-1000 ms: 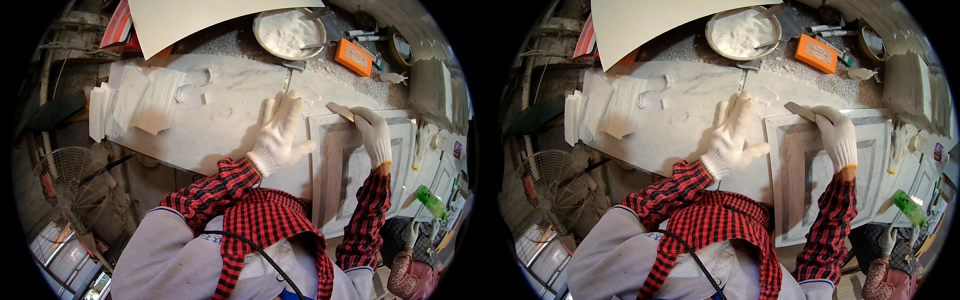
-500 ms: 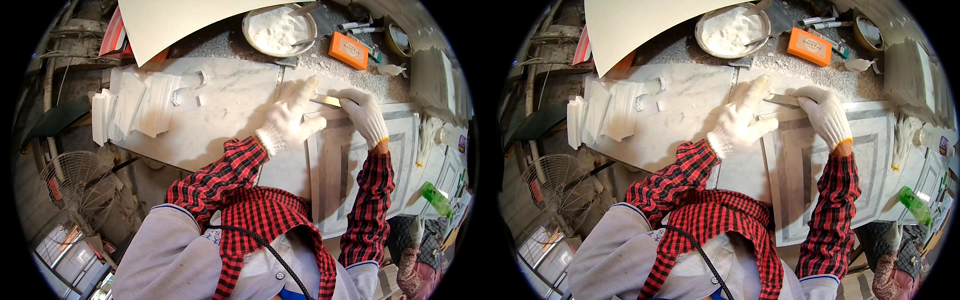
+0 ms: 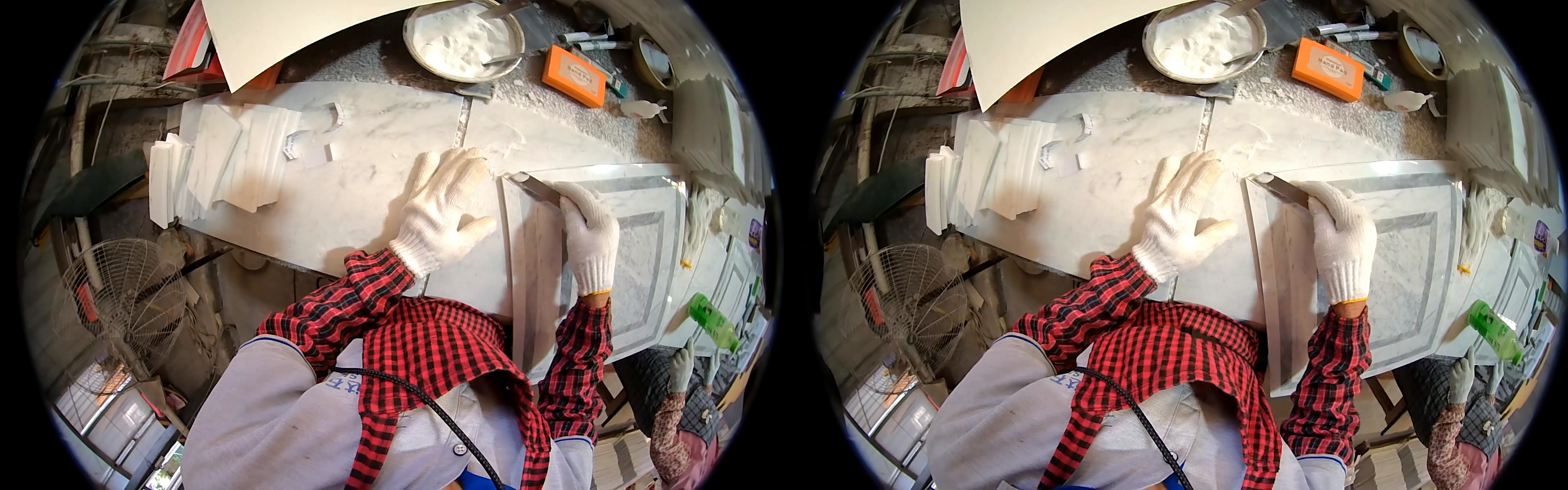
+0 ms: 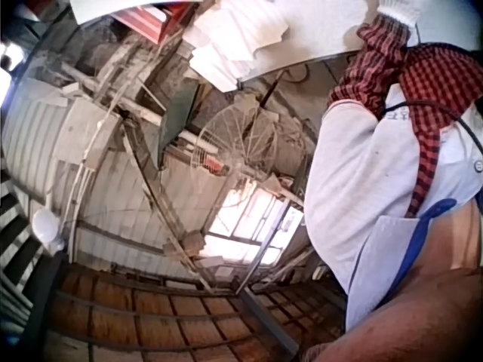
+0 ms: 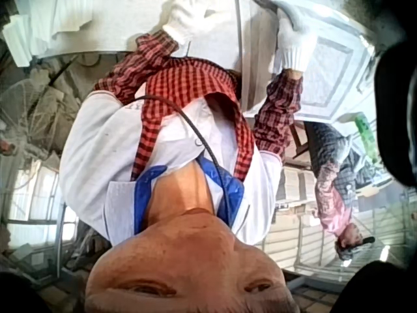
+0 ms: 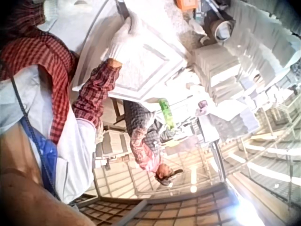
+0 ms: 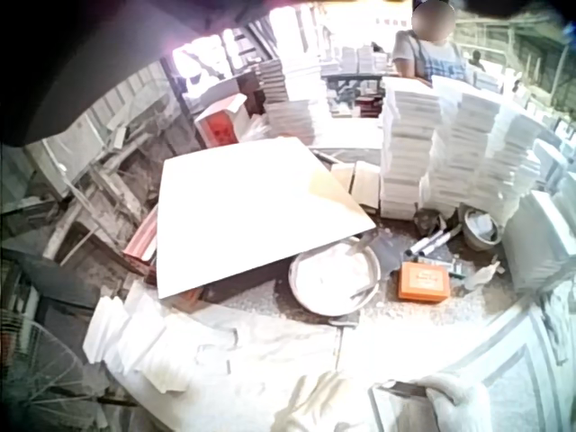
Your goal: The person puts on white gloves and walks to a stack of white square panels. They pick up a panel, place it on a workbench, and use a utility knife to trim the edges and corners of the panel. The person carefully scrapes away excess material from the frame of the panel.
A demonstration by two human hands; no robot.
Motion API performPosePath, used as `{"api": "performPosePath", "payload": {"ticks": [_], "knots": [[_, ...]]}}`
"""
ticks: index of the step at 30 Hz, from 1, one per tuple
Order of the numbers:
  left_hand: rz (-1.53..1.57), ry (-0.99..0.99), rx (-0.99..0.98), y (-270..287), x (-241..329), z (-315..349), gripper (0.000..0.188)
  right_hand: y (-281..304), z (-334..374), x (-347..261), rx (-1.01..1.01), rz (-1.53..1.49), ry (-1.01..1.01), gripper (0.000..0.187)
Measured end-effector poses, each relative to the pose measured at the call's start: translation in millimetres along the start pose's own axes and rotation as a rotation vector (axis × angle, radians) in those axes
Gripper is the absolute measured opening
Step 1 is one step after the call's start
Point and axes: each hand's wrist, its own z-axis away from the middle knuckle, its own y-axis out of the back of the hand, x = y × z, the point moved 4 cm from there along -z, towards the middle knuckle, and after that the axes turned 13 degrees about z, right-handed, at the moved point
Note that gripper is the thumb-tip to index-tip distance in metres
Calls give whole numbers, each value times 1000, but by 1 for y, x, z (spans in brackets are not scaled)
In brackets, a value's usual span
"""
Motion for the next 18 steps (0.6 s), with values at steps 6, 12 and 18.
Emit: {"api": "performPosePath", "payload": {"ticks": [6,12,18], "knots": [[-19,-22,-18,0,5,-6,69,-10,16,-2,147,159,74,26],[-32,-27,-10,0,3,-4,68,-20,28,0,286,252,204,36],[-40,-16,-12,-4,-1,0,71,-13,26,6,282,120,57,29]]}}
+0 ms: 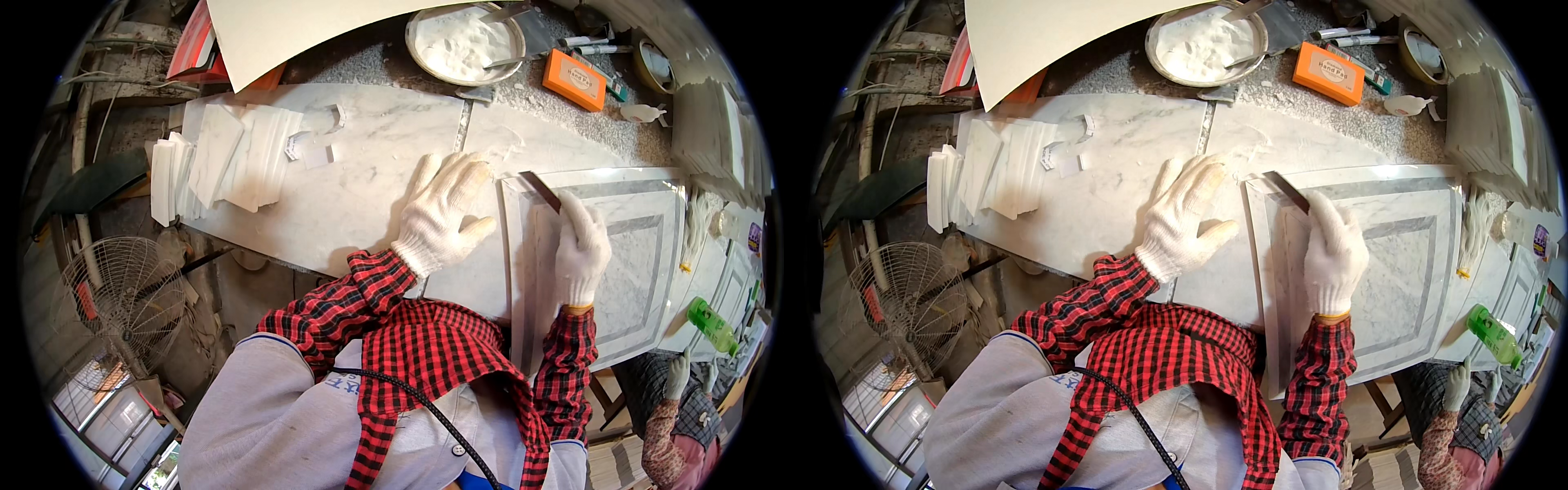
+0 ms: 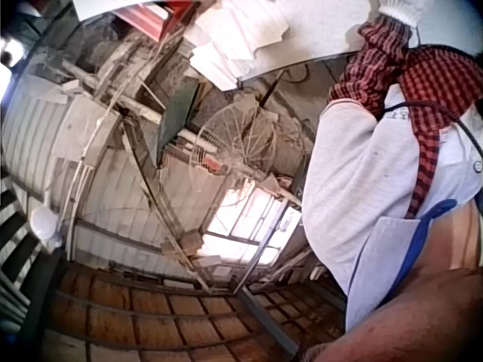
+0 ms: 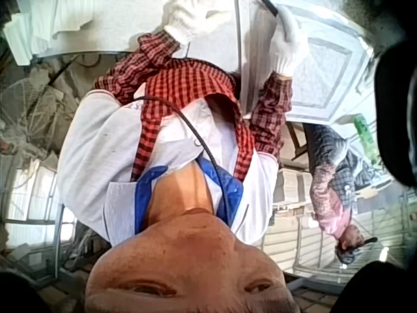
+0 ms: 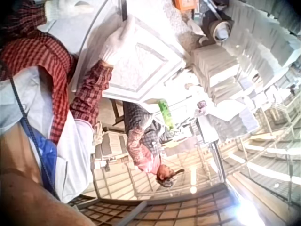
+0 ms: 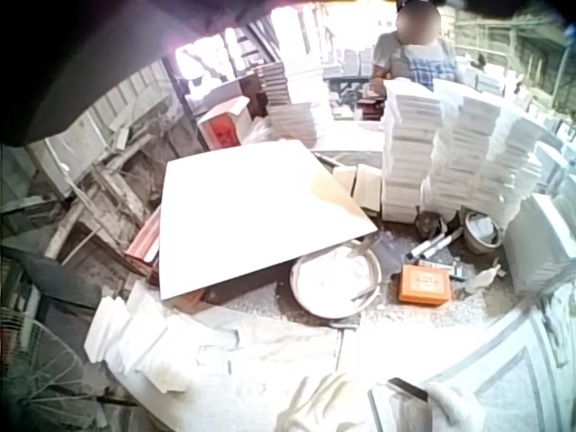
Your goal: The person puts on white gloves and walks to a stack of white square panels. They pick up a panel, place it on a workbench, and use a utility knife to trim the edges and corners of the panel. The person carefully scrapes away excess material from the frame of the panel.
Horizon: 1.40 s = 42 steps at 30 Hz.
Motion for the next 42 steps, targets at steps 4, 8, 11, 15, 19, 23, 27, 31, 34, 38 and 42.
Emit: {"api": "performPosePath", "payload": {"ticks": [4,8,11,15,19,23,27,31,34,38,42], "knots": [[53,6,-48,3,6,-8,82,8,-30,18,-245,-121,-226,20],[91,-93,-55,-4,-6,-38,92,8,-66,34,-457,-89,-223,24],[15,-8,-185,-11,-11,-69,91,3,-87,35,-536,-53,-165,26],[14,28,-243,-23,-16,-68,87,-8,-104,27,-555,14,-6,26],[112,130,-289,-27,-7,-64,83,-18,-110,22,-536,14,69,26],[357,257,-237,-15,-6,-60,82,-17,-110,19,-570,-67,34,25],[194,78,-55,7,-2,-47,82,-12,-106,22,-628,-107,-11,25],[-22,83,-128,2,6,-35,87,-13,-105,16,-595,-40,78,25],[205,130,-124,-14,5,-35,89,-20,-105,8,-563,-10,120,25],[265,101,-99,-21,9,-33,89,-20,-103,5,-602,-56,88,25],[450,176,-45,-15,6,-30,86,-18,-100,6,-617,-89,44,24]]}}
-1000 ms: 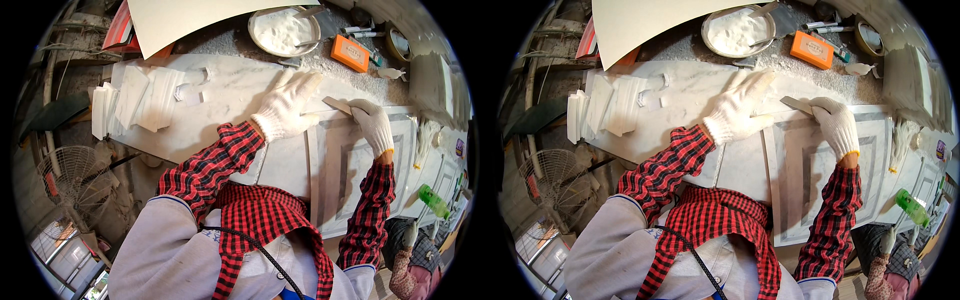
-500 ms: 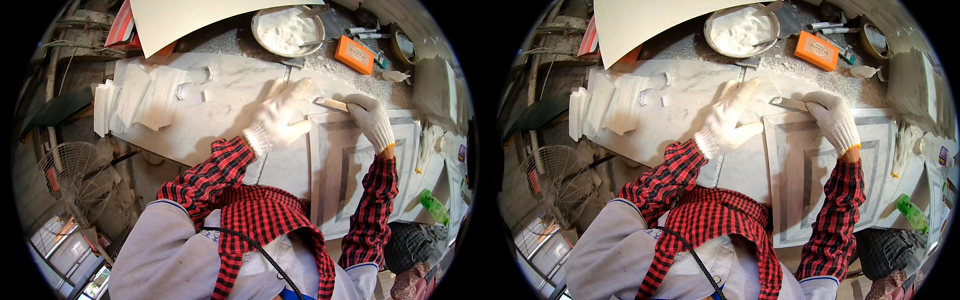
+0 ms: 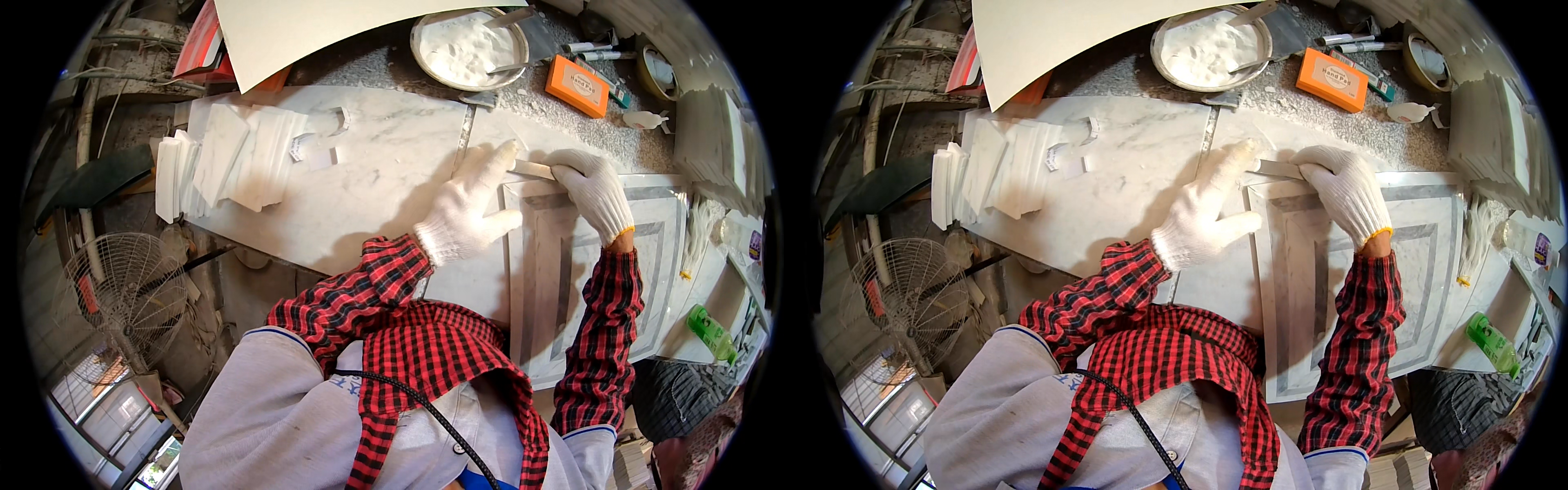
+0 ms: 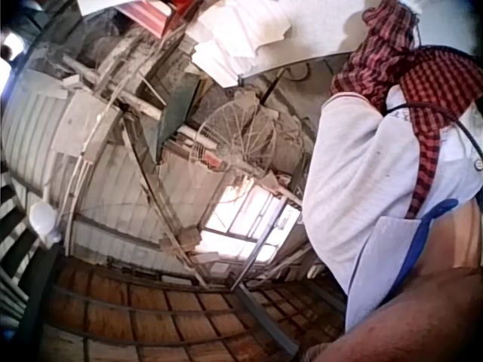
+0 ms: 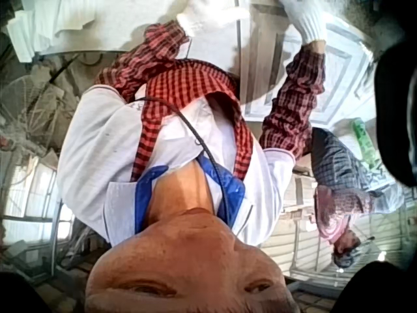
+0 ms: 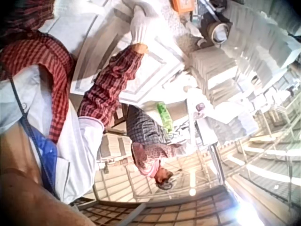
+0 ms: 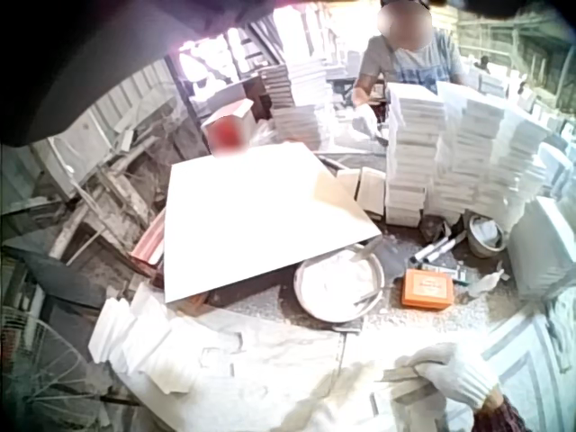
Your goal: The person puts on white gloves and walks to a stack of white square panels. They pick up a panel, place it on a workbench, and use a utility knife to trim the edges and corners of the panel. The person carefully scrapes away excess material from the frame of the panel.
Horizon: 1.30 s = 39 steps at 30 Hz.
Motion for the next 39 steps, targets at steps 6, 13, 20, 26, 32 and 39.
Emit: {"api": "performPosePath", "payload": {"ticks": [6,13,20,26,32,39], "knots": [[-177,-29,20,25,6,18,82,-5,36,1,98,-132,-67,23],[-111,-22,11,11,3,32,79,-22,65,-10,309,-71,-19,22],[-110,-7,-7,-1,2,30,81,-40,78,-20,524,69,16,21],[-67,27,-25,-3,1,30,83,-49,86,-20,617,161,16,27],[-123,-62,-12,-4,1,29,83,-48,90,-25,691,210,93,33],[-54,-4,13,-5,-2,31,82,-43,94,-19,650,34,8,28]]}}
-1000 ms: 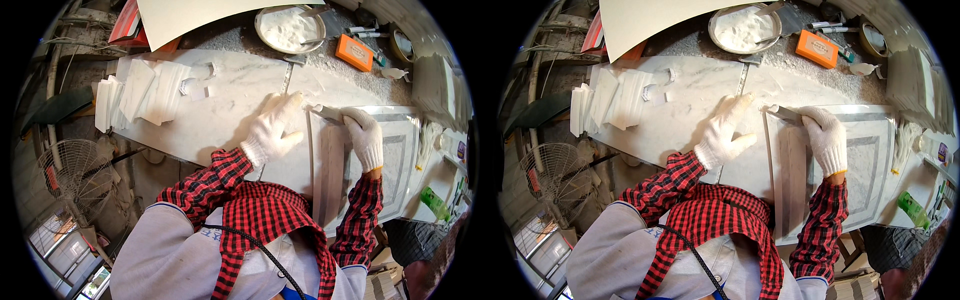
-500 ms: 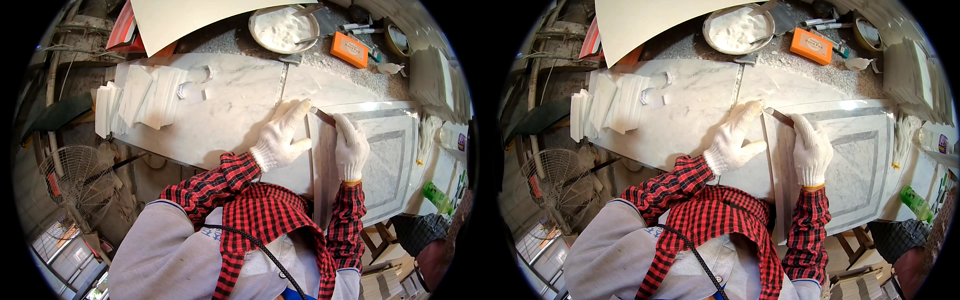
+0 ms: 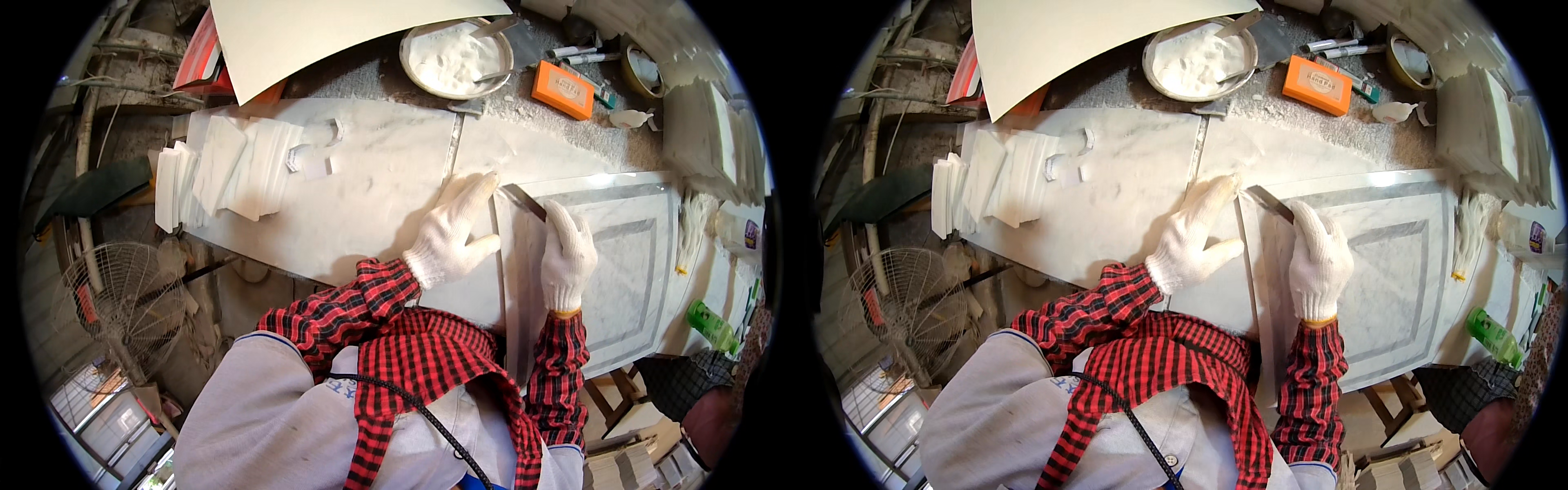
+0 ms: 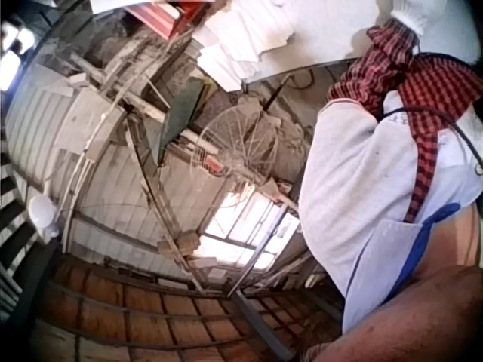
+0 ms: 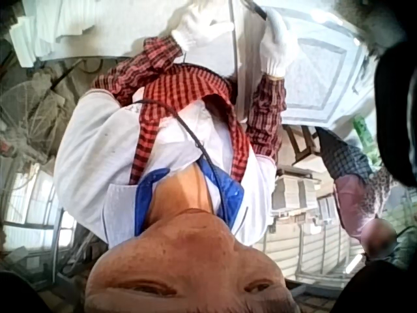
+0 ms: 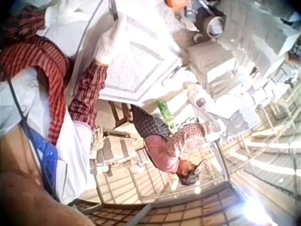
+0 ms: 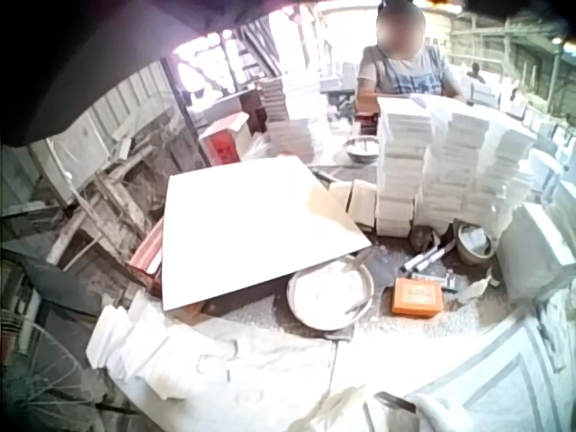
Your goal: The person puts on white gloves and walks to a stack of white square panels. They pick up a panel, place it on a workbench, and use a utility knife to trim the edges and corners of the panel. The person carefully scrapes away excess material from the frame of the panel.
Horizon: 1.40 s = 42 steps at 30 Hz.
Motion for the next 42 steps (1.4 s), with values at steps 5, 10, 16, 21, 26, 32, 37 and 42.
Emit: {"api": "performPosePath", "payload": {"ticks": [5,10,16,21,26,32,37,42], "knots": [[-9,10,-11,1,4,-2,83,10,2,20,-251,-184,-283,20],[-11,21,-1,2,4,-5,82,9,-12,29,-462,-166,-369,21],[-67,-38,25,1,7,-9,80,5,-25,20,-532,-125,-302,23],[-72,-47,2,3,7,-15,79,2,-32,13,-559,-124,-264,25],[-67,-28,-14,4,8,-16,79,1,-36,8,-565,-120,-256,24],[-67,-2,-54,6,3,-16,82,1,-38,6,-568,-143,-260,23],[-85,-47,-55,7,-1,-15,83,5,-38,8,-547,-115,-245,23],[-63,-38,-47,6,-3,-16,80,1,-38,5,-531,-142,-238,23]]}}
